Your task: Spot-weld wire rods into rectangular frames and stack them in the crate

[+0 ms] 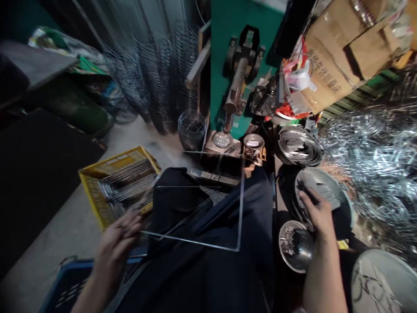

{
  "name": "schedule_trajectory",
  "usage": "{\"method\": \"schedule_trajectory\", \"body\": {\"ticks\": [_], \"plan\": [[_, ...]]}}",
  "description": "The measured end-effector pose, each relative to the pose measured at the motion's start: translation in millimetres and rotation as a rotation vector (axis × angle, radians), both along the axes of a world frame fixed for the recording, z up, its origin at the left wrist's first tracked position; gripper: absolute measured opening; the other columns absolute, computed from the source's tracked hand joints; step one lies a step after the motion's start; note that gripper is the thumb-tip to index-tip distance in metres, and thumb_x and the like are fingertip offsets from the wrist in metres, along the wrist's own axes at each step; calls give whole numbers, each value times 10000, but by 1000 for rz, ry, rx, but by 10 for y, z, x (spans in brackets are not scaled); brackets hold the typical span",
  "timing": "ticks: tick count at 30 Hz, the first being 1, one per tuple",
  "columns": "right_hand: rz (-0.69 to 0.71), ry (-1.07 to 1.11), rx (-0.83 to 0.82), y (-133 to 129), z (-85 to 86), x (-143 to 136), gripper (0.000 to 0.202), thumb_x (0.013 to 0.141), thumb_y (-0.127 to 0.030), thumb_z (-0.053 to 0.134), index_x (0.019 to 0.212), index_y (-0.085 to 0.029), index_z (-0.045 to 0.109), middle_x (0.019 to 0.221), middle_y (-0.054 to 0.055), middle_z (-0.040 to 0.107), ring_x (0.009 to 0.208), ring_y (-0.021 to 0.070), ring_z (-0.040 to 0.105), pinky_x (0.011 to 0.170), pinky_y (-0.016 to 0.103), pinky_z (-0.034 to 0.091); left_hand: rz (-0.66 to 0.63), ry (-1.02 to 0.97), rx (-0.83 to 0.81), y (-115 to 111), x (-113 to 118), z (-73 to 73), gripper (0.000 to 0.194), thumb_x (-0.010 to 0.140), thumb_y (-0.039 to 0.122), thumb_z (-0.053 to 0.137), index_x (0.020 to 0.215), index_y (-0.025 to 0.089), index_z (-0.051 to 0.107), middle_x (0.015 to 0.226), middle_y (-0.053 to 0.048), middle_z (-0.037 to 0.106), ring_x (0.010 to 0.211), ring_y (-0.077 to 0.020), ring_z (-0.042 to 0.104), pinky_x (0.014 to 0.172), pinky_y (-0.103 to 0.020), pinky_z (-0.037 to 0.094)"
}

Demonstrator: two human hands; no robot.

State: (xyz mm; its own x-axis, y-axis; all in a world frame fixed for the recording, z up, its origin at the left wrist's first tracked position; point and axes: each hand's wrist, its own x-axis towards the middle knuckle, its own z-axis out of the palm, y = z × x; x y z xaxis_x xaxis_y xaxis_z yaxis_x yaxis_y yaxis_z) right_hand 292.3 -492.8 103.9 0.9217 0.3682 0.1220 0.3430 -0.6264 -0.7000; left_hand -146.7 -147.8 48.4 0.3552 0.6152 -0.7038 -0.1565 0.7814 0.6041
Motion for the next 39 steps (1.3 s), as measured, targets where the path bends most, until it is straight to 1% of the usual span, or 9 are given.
{"method": "schedule_trajectory", "body": {"ticks": [4, 8, 10, 14, 19, 24, 27, 31, 39], "plan": [[110, -19, 8, 117, 116, -276, 622, 783, -577, 690, 1227, -143, 695, 1260, 152, 674, 1256, 341, 567, 1121, 506, 384, -159, -81, -27, -456, 517, -231, 309, 877, 164, 561, 1175, 84, 582, 665, -4, 590, 445, -72, 509, 409, -157, 452], [239, 85, -32, 93, 81, -595, 603, 840, -528, 671, 1314, -157, 634, 1338, 127, 627, 1310, 309, 529, 1146, 487, 373, -607, -16, 11, -512, 422, -260, 807, 762, 354, 773, 1467, 206, 409, 848, -97, 738, 550, -192, 655, 441, -251, 495], [296, 102, -47, 75, 70, -724, 588, 871, -499, 652, 1350, -162, 602, 1361, 121, 609, 1319, 298, 523, 1144, 480, 383, -681, -40, -12, -497, 316, -214, 892, 728, 385, 805, 1501, 240, 384, 743, -69, 731, 494, -175, 626, 437, -232, 466], [446, 30, -131, 111, 192, -897, 556, 907, -445, 624, 1398, -190, 558, 1388, 114, 588, 1295, 293, 548, 1123, 481, 422, -511, -63, 36, -512, 248, -53, 941, 740, 381, 797, 1537, 247, 315, 565, -1, 645, 436, -151, 576, 423, -200, 431], [732, -98, -165, 503, 372, -1182, 524, 921, -352, 628, 1425, -248, 529, 1429, 87, 553, 1312, 278, 533, 1112, 463, 451, -435, -66, 109, -551, 384, 66, 1064, 751, 400, 784, 1576, 316, 119, 699, -42, 706, 534, -200, 656, 479, -244, 490], [1026, -93, -216, 1201, 97, -1514, 580, 921, -270, 622, 1475, -271, 451, 1463, 72, 518, 1375, 260, 462, 1156, 504, 372, -453, -50, 176, -568, 552, 145, 1065, 762, 456, 761, 1578, 344, 87, 721, -36, 711, 599, -237, 693, 526, -283, 526], [1061, -95, -212, 1443, -120, -1595, 620, 905, -267, 642, 1486, -248, 427, 1481, 86, 496, 1395, 252, 434, 1155, 502, 366, -479, -42, 200, -579, 603, 216, 1062, 761, 469, 759, 1579, 343, 95, 685, -12, 693, 595, -240, 694, 526, -287, 529], [1027, -66, -233, 1342, -294, -1551, 598, 900, -248, 638, 1468, -253, 451, 1460, 78, 523, 1372, 250, 466, 1151, 510, 372, -443, -25, 235, -567, 595, 247, 1010, 787, 462, 734, 1579, 322, 124, 671, -19, 695, 562, -221, 680, 508, -262, 513], [810, 1, -98, 1065, -261, -1438, 439, 975, -244, 517, 1414, -249, 541, 1424, 61, 558, 1334, 236, 513, 1124, 446, 444, -437, -75, 161, -537, 649, 90, 1089, 767, 462, 752, 1586, 291, 55, 713, -54, 714, 572, -231, 690, 514, -272, 528]]}}
